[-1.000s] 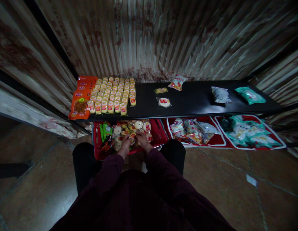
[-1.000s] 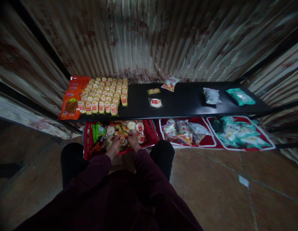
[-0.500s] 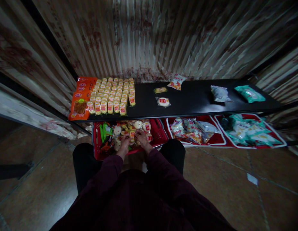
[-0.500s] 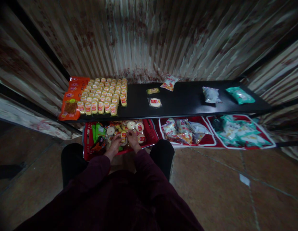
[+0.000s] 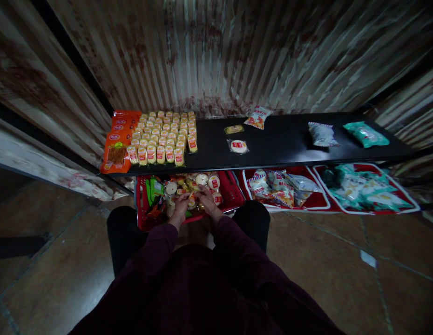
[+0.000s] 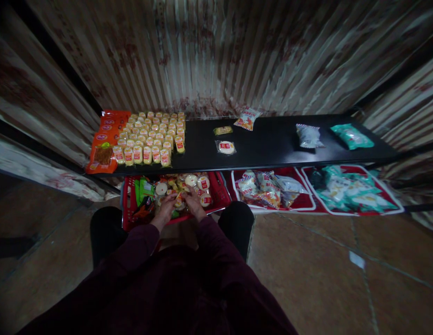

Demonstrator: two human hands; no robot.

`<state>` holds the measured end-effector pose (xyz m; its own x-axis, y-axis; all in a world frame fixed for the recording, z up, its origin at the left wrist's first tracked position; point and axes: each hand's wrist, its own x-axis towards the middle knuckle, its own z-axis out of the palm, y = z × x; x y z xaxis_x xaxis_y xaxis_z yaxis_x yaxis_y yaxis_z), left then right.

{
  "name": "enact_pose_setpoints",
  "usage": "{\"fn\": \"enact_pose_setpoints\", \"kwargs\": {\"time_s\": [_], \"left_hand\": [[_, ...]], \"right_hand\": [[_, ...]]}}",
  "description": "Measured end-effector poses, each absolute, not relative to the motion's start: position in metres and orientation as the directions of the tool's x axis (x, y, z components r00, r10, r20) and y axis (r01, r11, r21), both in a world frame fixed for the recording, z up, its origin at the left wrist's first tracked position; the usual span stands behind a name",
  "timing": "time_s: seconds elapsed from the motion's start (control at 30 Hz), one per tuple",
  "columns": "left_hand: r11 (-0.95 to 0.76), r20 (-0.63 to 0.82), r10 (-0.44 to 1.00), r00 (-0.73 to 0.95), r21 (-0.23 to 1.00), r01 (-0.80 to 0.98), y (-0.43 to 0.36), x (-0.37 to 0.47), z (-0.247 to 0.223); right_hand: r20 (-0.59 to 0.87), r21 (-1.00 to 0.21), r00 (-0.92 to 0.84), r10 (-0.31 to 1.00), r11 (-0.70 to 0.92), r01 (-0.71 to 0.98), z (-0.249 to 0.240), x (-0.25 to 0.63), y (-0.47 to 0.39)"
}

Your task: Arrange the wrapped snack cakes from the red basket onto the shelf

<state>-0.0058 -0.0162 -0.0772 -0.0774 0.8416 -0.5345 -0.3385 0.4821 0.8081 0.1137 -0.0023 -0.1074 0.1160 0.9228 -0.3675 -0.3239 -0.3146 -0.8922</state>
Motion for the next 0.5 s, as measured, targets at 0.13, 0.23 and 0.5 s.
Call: {"fn": "enact_pose_setpoints", "kwargs": {"time_s": [0.13, 0.23, 0.5], "left_hand": [[0.511, -0.57, 0.816, -0.095, 0.79, -0.339, -0.0173, -0.008, -0.0817], [0.537, -0.61, 0.786, -0.104, 0.756, -0.374, -0.0165, -0.009, -0.0834], [0.541, -0.674, 0.726, -0.136, 0.682, -0.492, -0.0166, -0.0073, -0.0818]], "right_hand": [[-0.36, -0.909, 0.103, 0.927, -0.323, -0.264, -0.1089, 0.1138, -0.003], [-0.424, -0.881, 0.121, 0.897, -0.378, -0.286, -0.1099, 0.1135, -0.003], [-0.524, -0.825, 0.193, 0.829, -0.438, -0.358, -0.1089, 0.1121, -0.0019]]}}
